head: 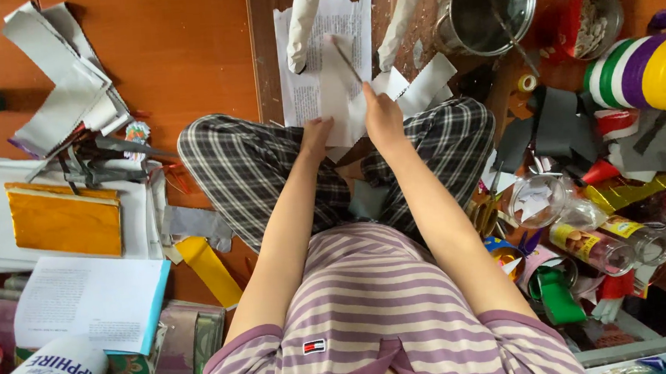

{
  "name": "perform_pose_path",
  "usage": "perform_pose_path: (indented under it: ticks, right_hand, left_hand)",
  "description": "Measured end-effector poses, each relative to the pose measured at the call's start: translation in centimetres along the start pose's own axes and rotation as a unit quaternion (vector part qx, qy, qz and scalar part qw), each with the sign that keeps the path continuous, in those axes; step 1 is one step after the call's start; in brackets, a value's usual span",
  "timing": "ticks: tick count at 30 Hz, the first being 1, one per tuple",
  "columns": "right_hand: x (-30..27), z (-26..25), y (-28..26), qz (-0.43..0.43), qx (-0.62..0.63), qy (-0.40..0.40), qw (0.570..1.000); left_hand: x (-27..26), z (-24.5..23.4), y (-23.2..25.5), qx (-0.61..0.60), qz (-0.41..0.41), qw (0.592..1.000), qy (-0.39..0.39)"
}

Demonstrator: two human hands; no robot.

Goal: Applying adhesive-soaked paper strips to a horse-shaped armature to create a paper-mache model

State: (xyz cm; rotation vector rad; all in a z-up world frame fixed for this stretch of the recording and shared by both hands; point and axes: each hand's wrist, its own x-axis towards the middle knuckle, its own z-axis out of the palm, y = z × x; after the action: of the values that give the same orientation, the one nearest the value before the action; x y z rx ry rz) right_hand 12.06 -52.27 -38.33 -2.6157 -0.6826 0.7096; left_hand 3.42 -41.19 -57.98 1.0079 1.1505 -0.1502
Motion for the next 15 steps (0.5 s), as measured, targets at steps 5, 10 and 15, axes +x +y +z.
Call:
perform_pose_path:
  ticks: [5,10,15]
  right_hand:
    - [-6.2,-0.8,-1.2,-0.002,0.026,0.003,1.000]
    - [-12.3,0.3,2.0,0.036,-0.021,-0.052,0.998]
    - [-14.0,3.5,2.6,0.061,0.117,-0.086,0.988]
  left_hand:
    - [5.3,-2.5,-3.9,0.611,0.374,0.688,-0.118]
    - [3.5,-2.7,-2.5,0.631,0.406,0.650,-0.121]
    - [6.9,-2.7,-4.4,0.495,0.384,0.770,-0.120]
